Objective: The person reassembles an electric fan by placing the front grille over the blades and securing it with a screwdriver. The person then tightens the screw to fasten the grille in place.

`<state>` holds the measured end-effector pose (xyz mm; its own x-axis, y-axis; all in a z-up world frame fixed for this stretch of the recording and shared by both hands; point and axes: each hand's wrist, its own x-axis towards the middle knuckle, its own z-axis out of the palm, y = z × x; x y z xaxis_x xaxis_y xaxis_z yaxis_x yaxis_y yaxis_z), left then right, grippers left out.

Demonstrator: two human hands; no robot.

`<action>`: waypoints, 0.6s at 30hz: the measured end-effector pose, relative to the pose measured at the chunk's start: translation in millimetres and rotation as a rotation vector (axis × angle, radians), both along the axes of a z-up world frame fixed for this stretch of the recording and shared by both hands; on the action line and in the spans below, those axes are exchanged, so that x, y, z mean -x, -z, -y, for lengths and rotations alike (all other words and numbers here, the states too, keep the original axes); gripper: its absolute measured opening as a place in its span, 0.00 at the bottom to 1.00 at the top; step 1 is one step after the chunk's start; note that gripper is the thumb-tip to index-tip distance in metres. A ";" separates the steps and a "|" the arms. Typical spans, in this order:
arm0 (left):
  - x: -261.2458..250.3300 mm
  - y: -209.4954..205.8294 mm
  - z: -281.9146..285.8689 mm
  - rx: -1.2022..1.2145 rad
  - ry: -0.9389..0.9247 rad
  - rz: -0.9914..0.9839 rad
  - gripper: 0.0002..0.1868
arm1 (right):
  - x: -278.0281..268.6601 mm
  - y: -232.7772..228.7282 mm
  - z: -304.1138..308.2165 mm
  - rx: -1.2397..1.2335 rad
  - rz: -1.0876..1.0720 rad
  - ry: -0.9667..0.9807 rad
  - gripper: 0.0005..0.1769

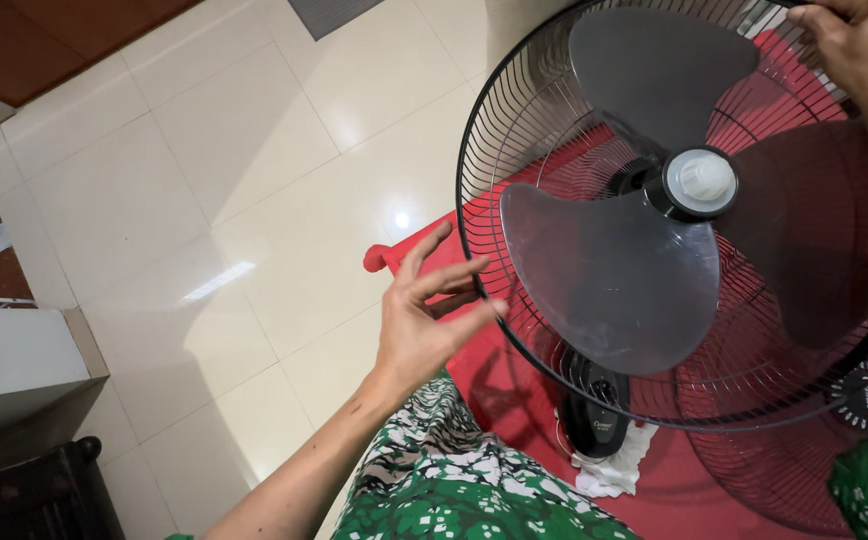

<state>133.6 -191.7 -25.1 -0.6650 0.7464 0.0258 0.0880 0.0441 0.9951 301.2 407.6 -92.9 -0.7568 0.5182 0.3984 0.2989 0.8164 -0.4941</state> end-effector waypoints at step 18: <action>39.0 19.6 -6.6 -0.321 0.735 -1.015 0.19 | 4.7 0.1 0.4 -0.593 0.028 -0.087 0.09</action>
